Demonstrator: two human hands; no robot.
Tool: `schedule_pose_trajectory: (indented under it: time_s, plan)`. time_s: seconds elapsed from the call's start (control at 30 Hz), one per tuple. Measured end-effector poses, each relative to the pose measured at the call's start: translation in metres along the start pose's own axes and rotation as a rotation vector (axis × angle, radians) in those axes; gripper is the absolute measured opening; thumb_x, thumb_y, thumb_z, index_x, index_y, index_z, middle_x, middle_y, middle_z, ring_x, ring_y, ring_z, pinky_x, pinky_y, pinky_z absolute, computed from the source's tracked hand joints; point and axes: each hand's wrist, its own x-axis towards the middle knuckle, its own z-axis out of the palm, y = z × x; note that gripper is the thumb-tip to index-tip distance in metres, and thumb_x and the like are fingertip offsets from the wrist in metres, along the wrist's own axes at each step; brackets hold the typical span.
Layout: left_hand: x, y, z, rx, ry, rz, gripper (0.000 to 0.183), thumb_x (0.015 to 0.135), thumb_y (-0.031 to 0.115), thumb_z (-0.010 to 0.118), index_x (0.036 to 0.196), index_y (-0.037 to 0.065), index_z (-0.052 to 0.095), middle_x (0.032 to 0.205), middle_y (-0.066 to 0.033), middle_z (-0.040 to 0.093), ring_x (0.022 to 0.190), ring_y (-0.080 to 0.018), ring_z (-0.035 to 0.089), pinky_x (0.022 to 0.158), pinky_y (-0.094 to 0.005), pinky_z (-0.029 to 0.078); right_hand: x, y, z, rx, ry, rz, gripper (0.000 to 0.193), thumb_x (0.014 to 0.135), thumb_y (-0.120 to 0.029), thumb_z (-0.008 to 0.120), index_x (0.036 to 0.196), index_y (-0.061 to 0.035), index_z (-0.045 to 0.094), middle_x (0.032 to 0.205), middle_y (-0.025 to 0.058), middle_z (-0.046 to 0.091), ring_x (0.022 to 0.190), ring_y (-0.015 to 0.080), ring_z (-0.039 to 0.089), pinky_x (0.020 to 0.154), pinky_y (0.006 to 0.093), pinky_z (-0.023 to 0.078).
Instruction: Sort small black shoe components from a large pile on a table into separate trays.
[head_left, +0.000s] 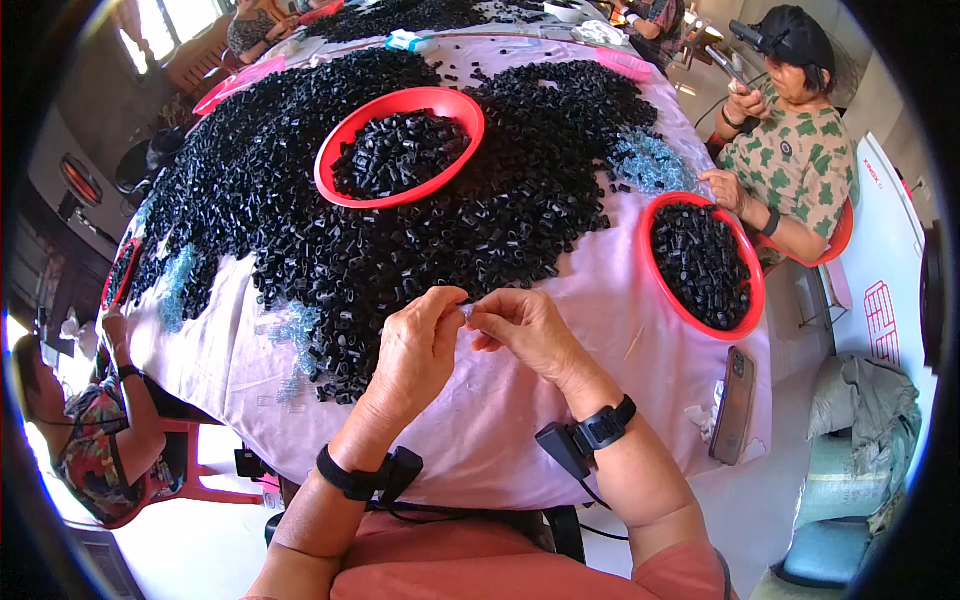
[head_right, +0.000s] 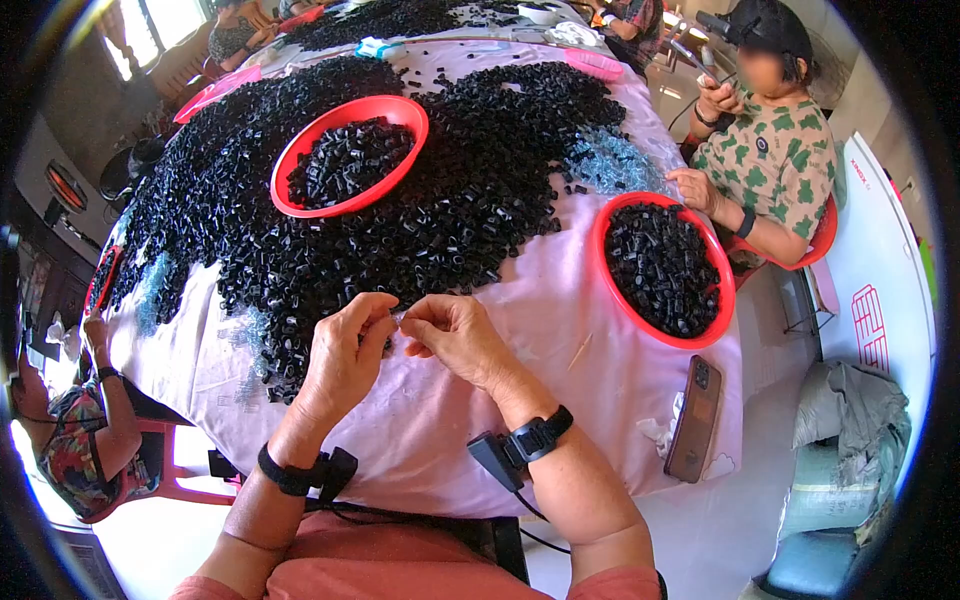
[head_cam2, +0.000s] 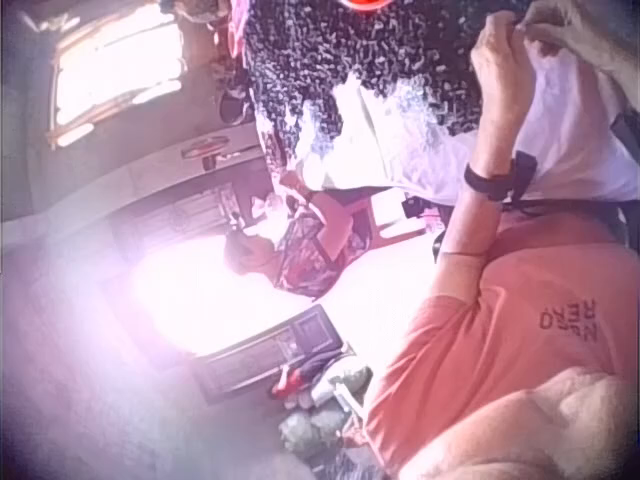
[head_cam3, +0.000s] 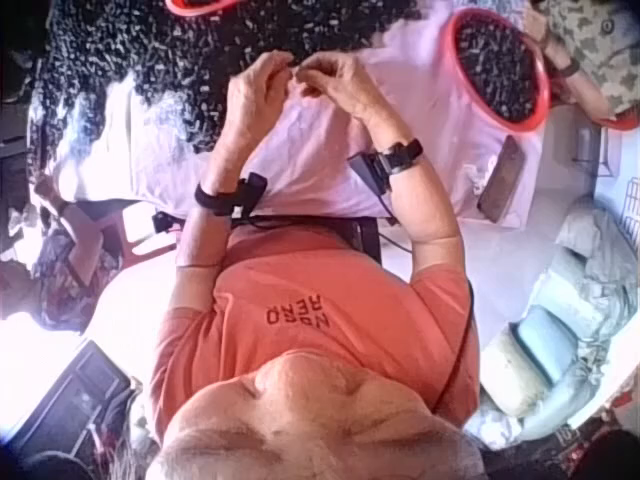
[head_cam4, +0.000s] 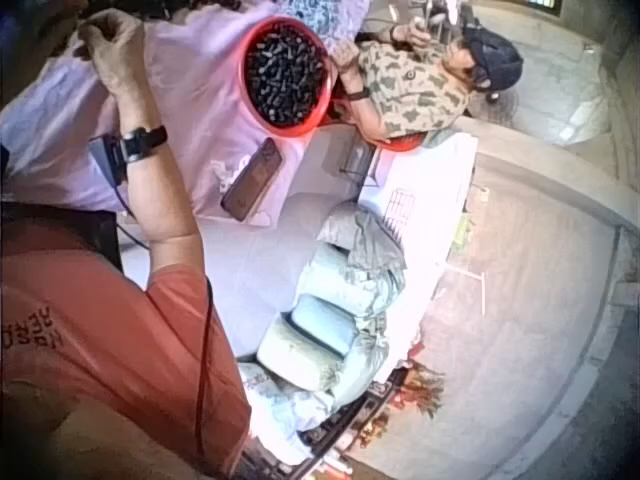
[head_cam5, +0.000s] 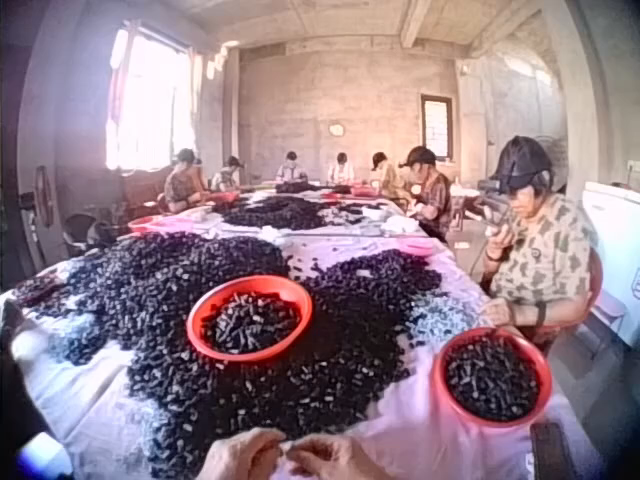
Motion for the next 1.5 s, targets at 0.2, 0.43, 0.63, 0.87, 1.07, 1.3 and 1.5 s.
schedule_pose_trajectory:
  time_s: [0.2, 0.43, 0.63, 0.87, 1.07, 1.3, 1.5]
  plan:
    - [0.001, 0.007, 0.002, -0.119, -0.027, -0.112, 0.019, 0.093, 0.005, 0.056, 0.109, -0.002, 0.062, 0.086, -0.0205, 0.069, 0.080, -0.0354, 0.071, 0.069, -0.0391, 0.055, -0.001, -0.001, 0.000, 0.060, 0.042, -0.069, 0.012, 0.091, -0.010, 0.072, 0.099, -0.0010, 0.071, 0.086, 0.0037, 0.072, 0.075, 0.0084, 0.068, 0.069, 0.0230, 0.057]
    - [0.002, 0.008, 0.002, -0.116, -0.037, -0.099, 0.016, 0.095, 0.007, 0.056, 0.107, -0.002, 0.063, 0.081, -0.0139, 0.070, 0.072, -0.0204, 0.070, 0.065, -0.0312, 0.055, -0.003, -0.008, 0.002, 0.047, 0.053, -0.067, 0.012, 0.091, -0.011, 0.071, 0.097, -0.0001, 0.071, 0.084, 0.0042, 0.072, 0.075, 0.0088, 0.068, 0.069, 0.0229, 0.057]
    - [0.003, 0.004, 0.001, -0.106, -0.052, -0.068, 0.012, 0.095, 0.008, 0.057, 0.098, -0.003, 0.062, 0.078, -0.0136, 0.069, 0.070, -0.0200, 0.069, 0.063, -0.0312, 0.054, -0.003, -0.005, 0.001, -0.025, 0.034, -0.072, 0.013, 0.095, -0.013, 0.067, 0.096, 0.0003, 0.069, 0.082, 0.0042, 0.070, 0.072, 0.0093, 0.067, 0.067, 0.0239, 0.056]
    - [0.003, -0.002, 0.008, -0.102, -0.038, -0.106, 0.016, 0.098, 0.010, 0.054, 0.095, -0.004, 0.061, 0.075, -0.0117, 0.067, 0.066, -0.0167, 0.065, 0.061, -0.0314, 0.052, -0.002, -0.002, 0.004, -0.096, 0.013, -0.090, 0.013, 0.096, -0.013, 0.065, 0.097, -0.0003, 0.066, 0.082, 0.0043, 0.069, 0.070, 0.0093, 0.066, 0.066, 0.0238, 0.056]
    - [0.004, 0.000, 0.004, -0.160, -0.074, -0.203, 0.016, 0.098, 0.012, 0.055, 0.097, -0.003, 0.061, 0.076, -0.0110, 0.067, 0.065, -0.0158, 0.064, 0.061, -0.0307, 0.052, -0.004, -0.008, 0.002, 0.019, 0.043, -0.022, 0.012, 0.096, -0.013, 0.065, 0.097, -0.0010, 0.066, 0.083, 0.0036, 0.068, 0.070, 0.0091, 0.065, 0.065, 0.0230, 0.055]
    - [0.002, 0.004, 0.002, -0.152, -0.085, -0.153, 0.014, 0.095, 0.010, 0.058, 0.097, -0.003, 0.062, 0.077, -0.0105, 0.067, 0.067, -0.0142, 0.063, 0.062, -0.0294, 0.051, -0.003, -0.006, 0.001, -0.029, 0.033, -0.080, 0.010, 0.094, -0.011, 0.066, 0.095, -0.0005, 0.067, 0.081, 0.0037, 0.068, 0.070, 0.0094, 0.065, 0.066, 0.0232, 0.055]
    - [0.002, -0.001, 0.006, -0.149, -0.089, -0.226, 0.020, 0.098, 0.014, 0.054, 0.092, -0.004, 0.061, 0.071, -0.0104, 0.065, 0.064, -0.0149, 0.062, 0.059, -0.0307, 0.050, -0.004, -0.007, 0.003, -0.038, 0.039, -0.085, 0.009, 0.093, -0.009, 0.067, 0.094, 0.0001, 0.067, 0.079, 0.0040, 0.068, 0.069, 0.0098, 0.065, 0.065, 0.0236, 0.055]
